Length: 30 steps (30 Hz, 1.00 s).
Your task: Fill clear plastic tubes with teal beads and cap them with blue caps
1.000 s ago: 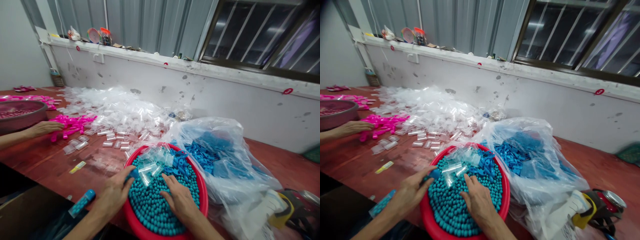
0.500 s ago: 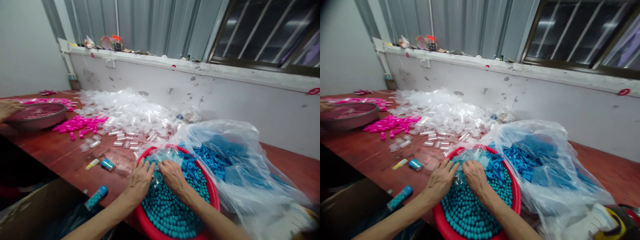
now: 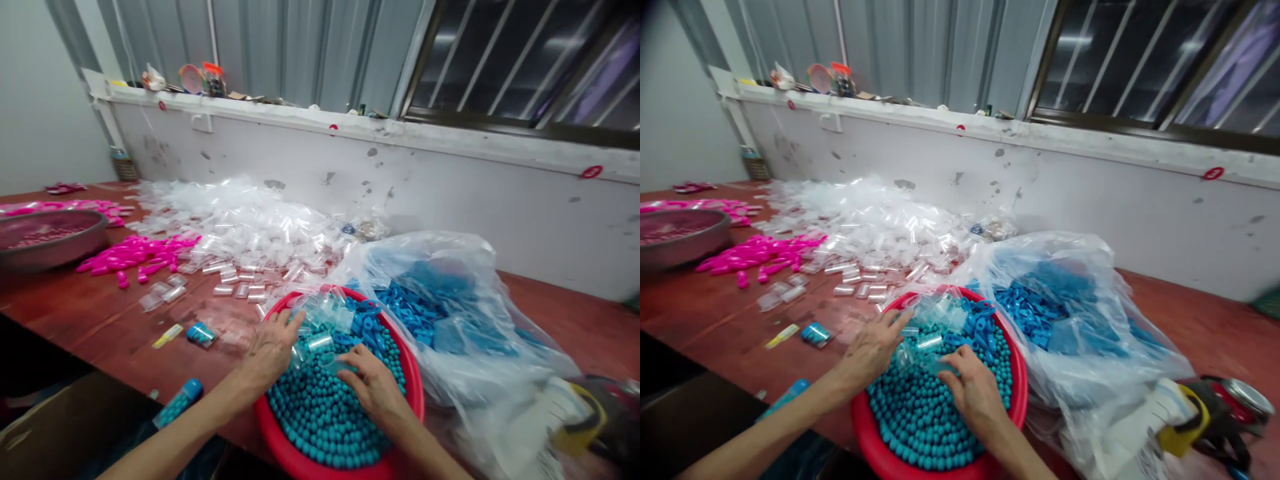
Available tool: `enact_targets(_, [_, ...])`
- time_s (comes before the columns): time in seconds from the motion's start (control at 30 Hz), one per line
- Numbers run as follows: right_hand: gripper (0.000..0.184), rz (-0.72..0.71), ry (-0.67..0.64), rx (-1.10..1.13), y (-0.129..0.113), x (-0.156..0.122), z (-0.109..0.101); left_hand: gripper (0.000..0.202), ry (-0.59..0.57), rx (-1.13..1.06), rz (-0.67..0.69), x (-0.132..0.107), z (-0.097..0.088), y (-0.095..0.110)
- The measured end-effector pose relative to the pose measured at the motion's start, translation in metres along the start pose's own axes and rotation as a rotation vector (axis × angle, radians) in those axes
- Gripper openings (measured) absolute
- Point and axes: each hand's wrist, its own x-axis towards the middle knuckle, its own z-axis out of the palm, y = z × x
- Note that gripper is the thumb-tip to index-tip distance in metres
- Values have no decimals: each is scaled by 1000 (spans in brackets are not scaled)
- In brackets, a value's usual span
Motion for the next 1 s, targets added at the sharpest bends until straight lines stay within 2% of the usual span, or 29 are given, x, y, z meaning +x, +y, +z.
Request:
enact_targets(0.07, [18, 52, 27, 135, -5, -4, 10, 37, 98, -65, -72, 1, 3, 17])
enact_targets(0.1, [19, 99, 21, 211, -7, -6, 16, 38, 88, -153, -103, -2, 6, 25])
enact_targets(0.2, [22, 206, -107, 348, -11, -13, 26, 37, -171, -552, -139, -17, 20, 41])
enact_targets(0.27, [21, 145, -183, 247, -13, -15, 24, 30, -305, -720, -148, -26, 27, 46])
enact_targets(0.33, [21, 67, -146, -17, -15, -12, 15, 27, -324, -685, -161, -31, 30, 46])
enact_targets(0.43, [21, 82, 23, -464, -10, 6, 1, 22, -381, -387, -183, -29, 29, 45])
enact_targets(0.53, [20, 106, 40, -648, 3, 26, -2, 21, -475, -175, -188, -20, 33, 47])
enact_targets(0.67, [21, 104, 21, -597, 19, 36, 2, 2, -502, -374, -263, -1, 52, 57])
enact_targets(0.73, [16, 86, 36, -539, 23, 36, -1, 11, -518, -482, -318, 11, 64, 64])
enact_targets(0.83, [16, 69, 75, -454, 27, 31, -12, 11, -593, -657, -430, 27, 79, 73])
enact_targets(1.0, [32, 40, 134, -191, 40, 15, -22, 18, -662, -1020, -532, 32, 81, 71])
